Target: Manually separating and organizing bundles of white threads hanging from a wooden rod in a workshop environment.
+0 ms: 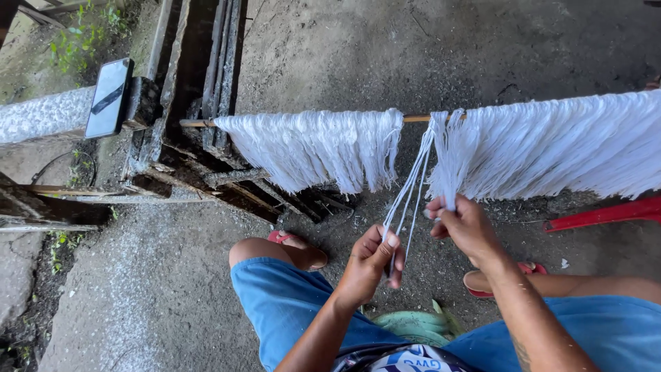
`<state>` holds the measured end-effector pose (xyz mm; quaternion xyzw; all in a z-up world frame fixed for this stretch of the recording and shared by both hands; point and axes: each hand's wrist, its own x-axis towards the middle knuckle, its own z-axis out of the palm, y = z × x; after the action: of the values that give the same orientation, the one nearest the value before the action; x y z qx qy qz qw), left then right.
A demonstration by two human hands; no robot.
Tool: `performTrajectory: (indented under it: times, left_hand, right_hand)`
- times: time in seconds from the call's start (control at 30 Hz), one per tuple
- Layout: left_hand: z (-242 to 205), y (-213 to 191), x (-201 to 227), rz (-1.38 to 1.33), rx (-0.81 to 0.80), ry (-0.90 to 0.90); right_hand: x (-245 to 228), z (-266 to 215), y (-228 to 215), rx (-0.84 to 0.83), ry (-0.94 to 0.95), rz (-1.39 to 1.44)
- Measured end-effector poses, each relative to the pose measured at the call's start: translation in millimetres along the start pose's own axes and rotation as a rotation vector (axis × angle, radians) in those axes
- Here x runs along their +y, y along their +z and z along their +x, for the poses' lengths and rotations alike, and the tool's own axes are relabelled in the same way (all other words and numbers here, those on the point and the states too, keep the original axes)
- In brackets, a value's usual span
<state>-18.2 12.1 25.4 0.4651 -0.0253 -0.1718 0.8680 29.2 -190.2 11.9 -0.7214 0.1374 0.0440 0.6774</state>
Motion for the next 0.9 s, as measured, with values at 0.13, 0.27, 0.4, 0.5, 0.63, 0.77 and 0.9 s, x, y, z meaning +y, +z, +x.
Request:
performTrajectory:
  times: [0.13, 0.27, 0.4, 0.5, 0.63, 0.77, 0.9]
  left_hand:
    - [3, -7, -11, 0.150, -0.039, 0.027]
    - [3, -2, -5, 0.346, -0.091, 0.069]
    - [5, 19, 13, 0.269, -0.007, 0.106]
    - [16, 12, 3, 0.305, 0.078, 0.189]
    - [18, 2, 3, 0.196, 0.217, 0.223]
    - [10, -10, -11, -0.047, 0.326, 0.232]
    - [4, -2, -6, -0.011, 0.294, 0.193]
  right_hand:
    - [-6, -19, 15, -0.224, 0.059, 0.258]
    - [-29, -30, 29, -0.234, -0.070, 0.254]
    - [-22, -29, 29, -0.212, -0.113, 0.251]
    - [-18, -29, 28, -0.184, -0.119, 0.234]
    - [-8, -22, 12, -0.163, -0.113, 0.188]
    - [17, 5, -11, 0.057, -0.337, -0.408]
    - [2, 12, -9, 0.176, -0.192, -0.560]
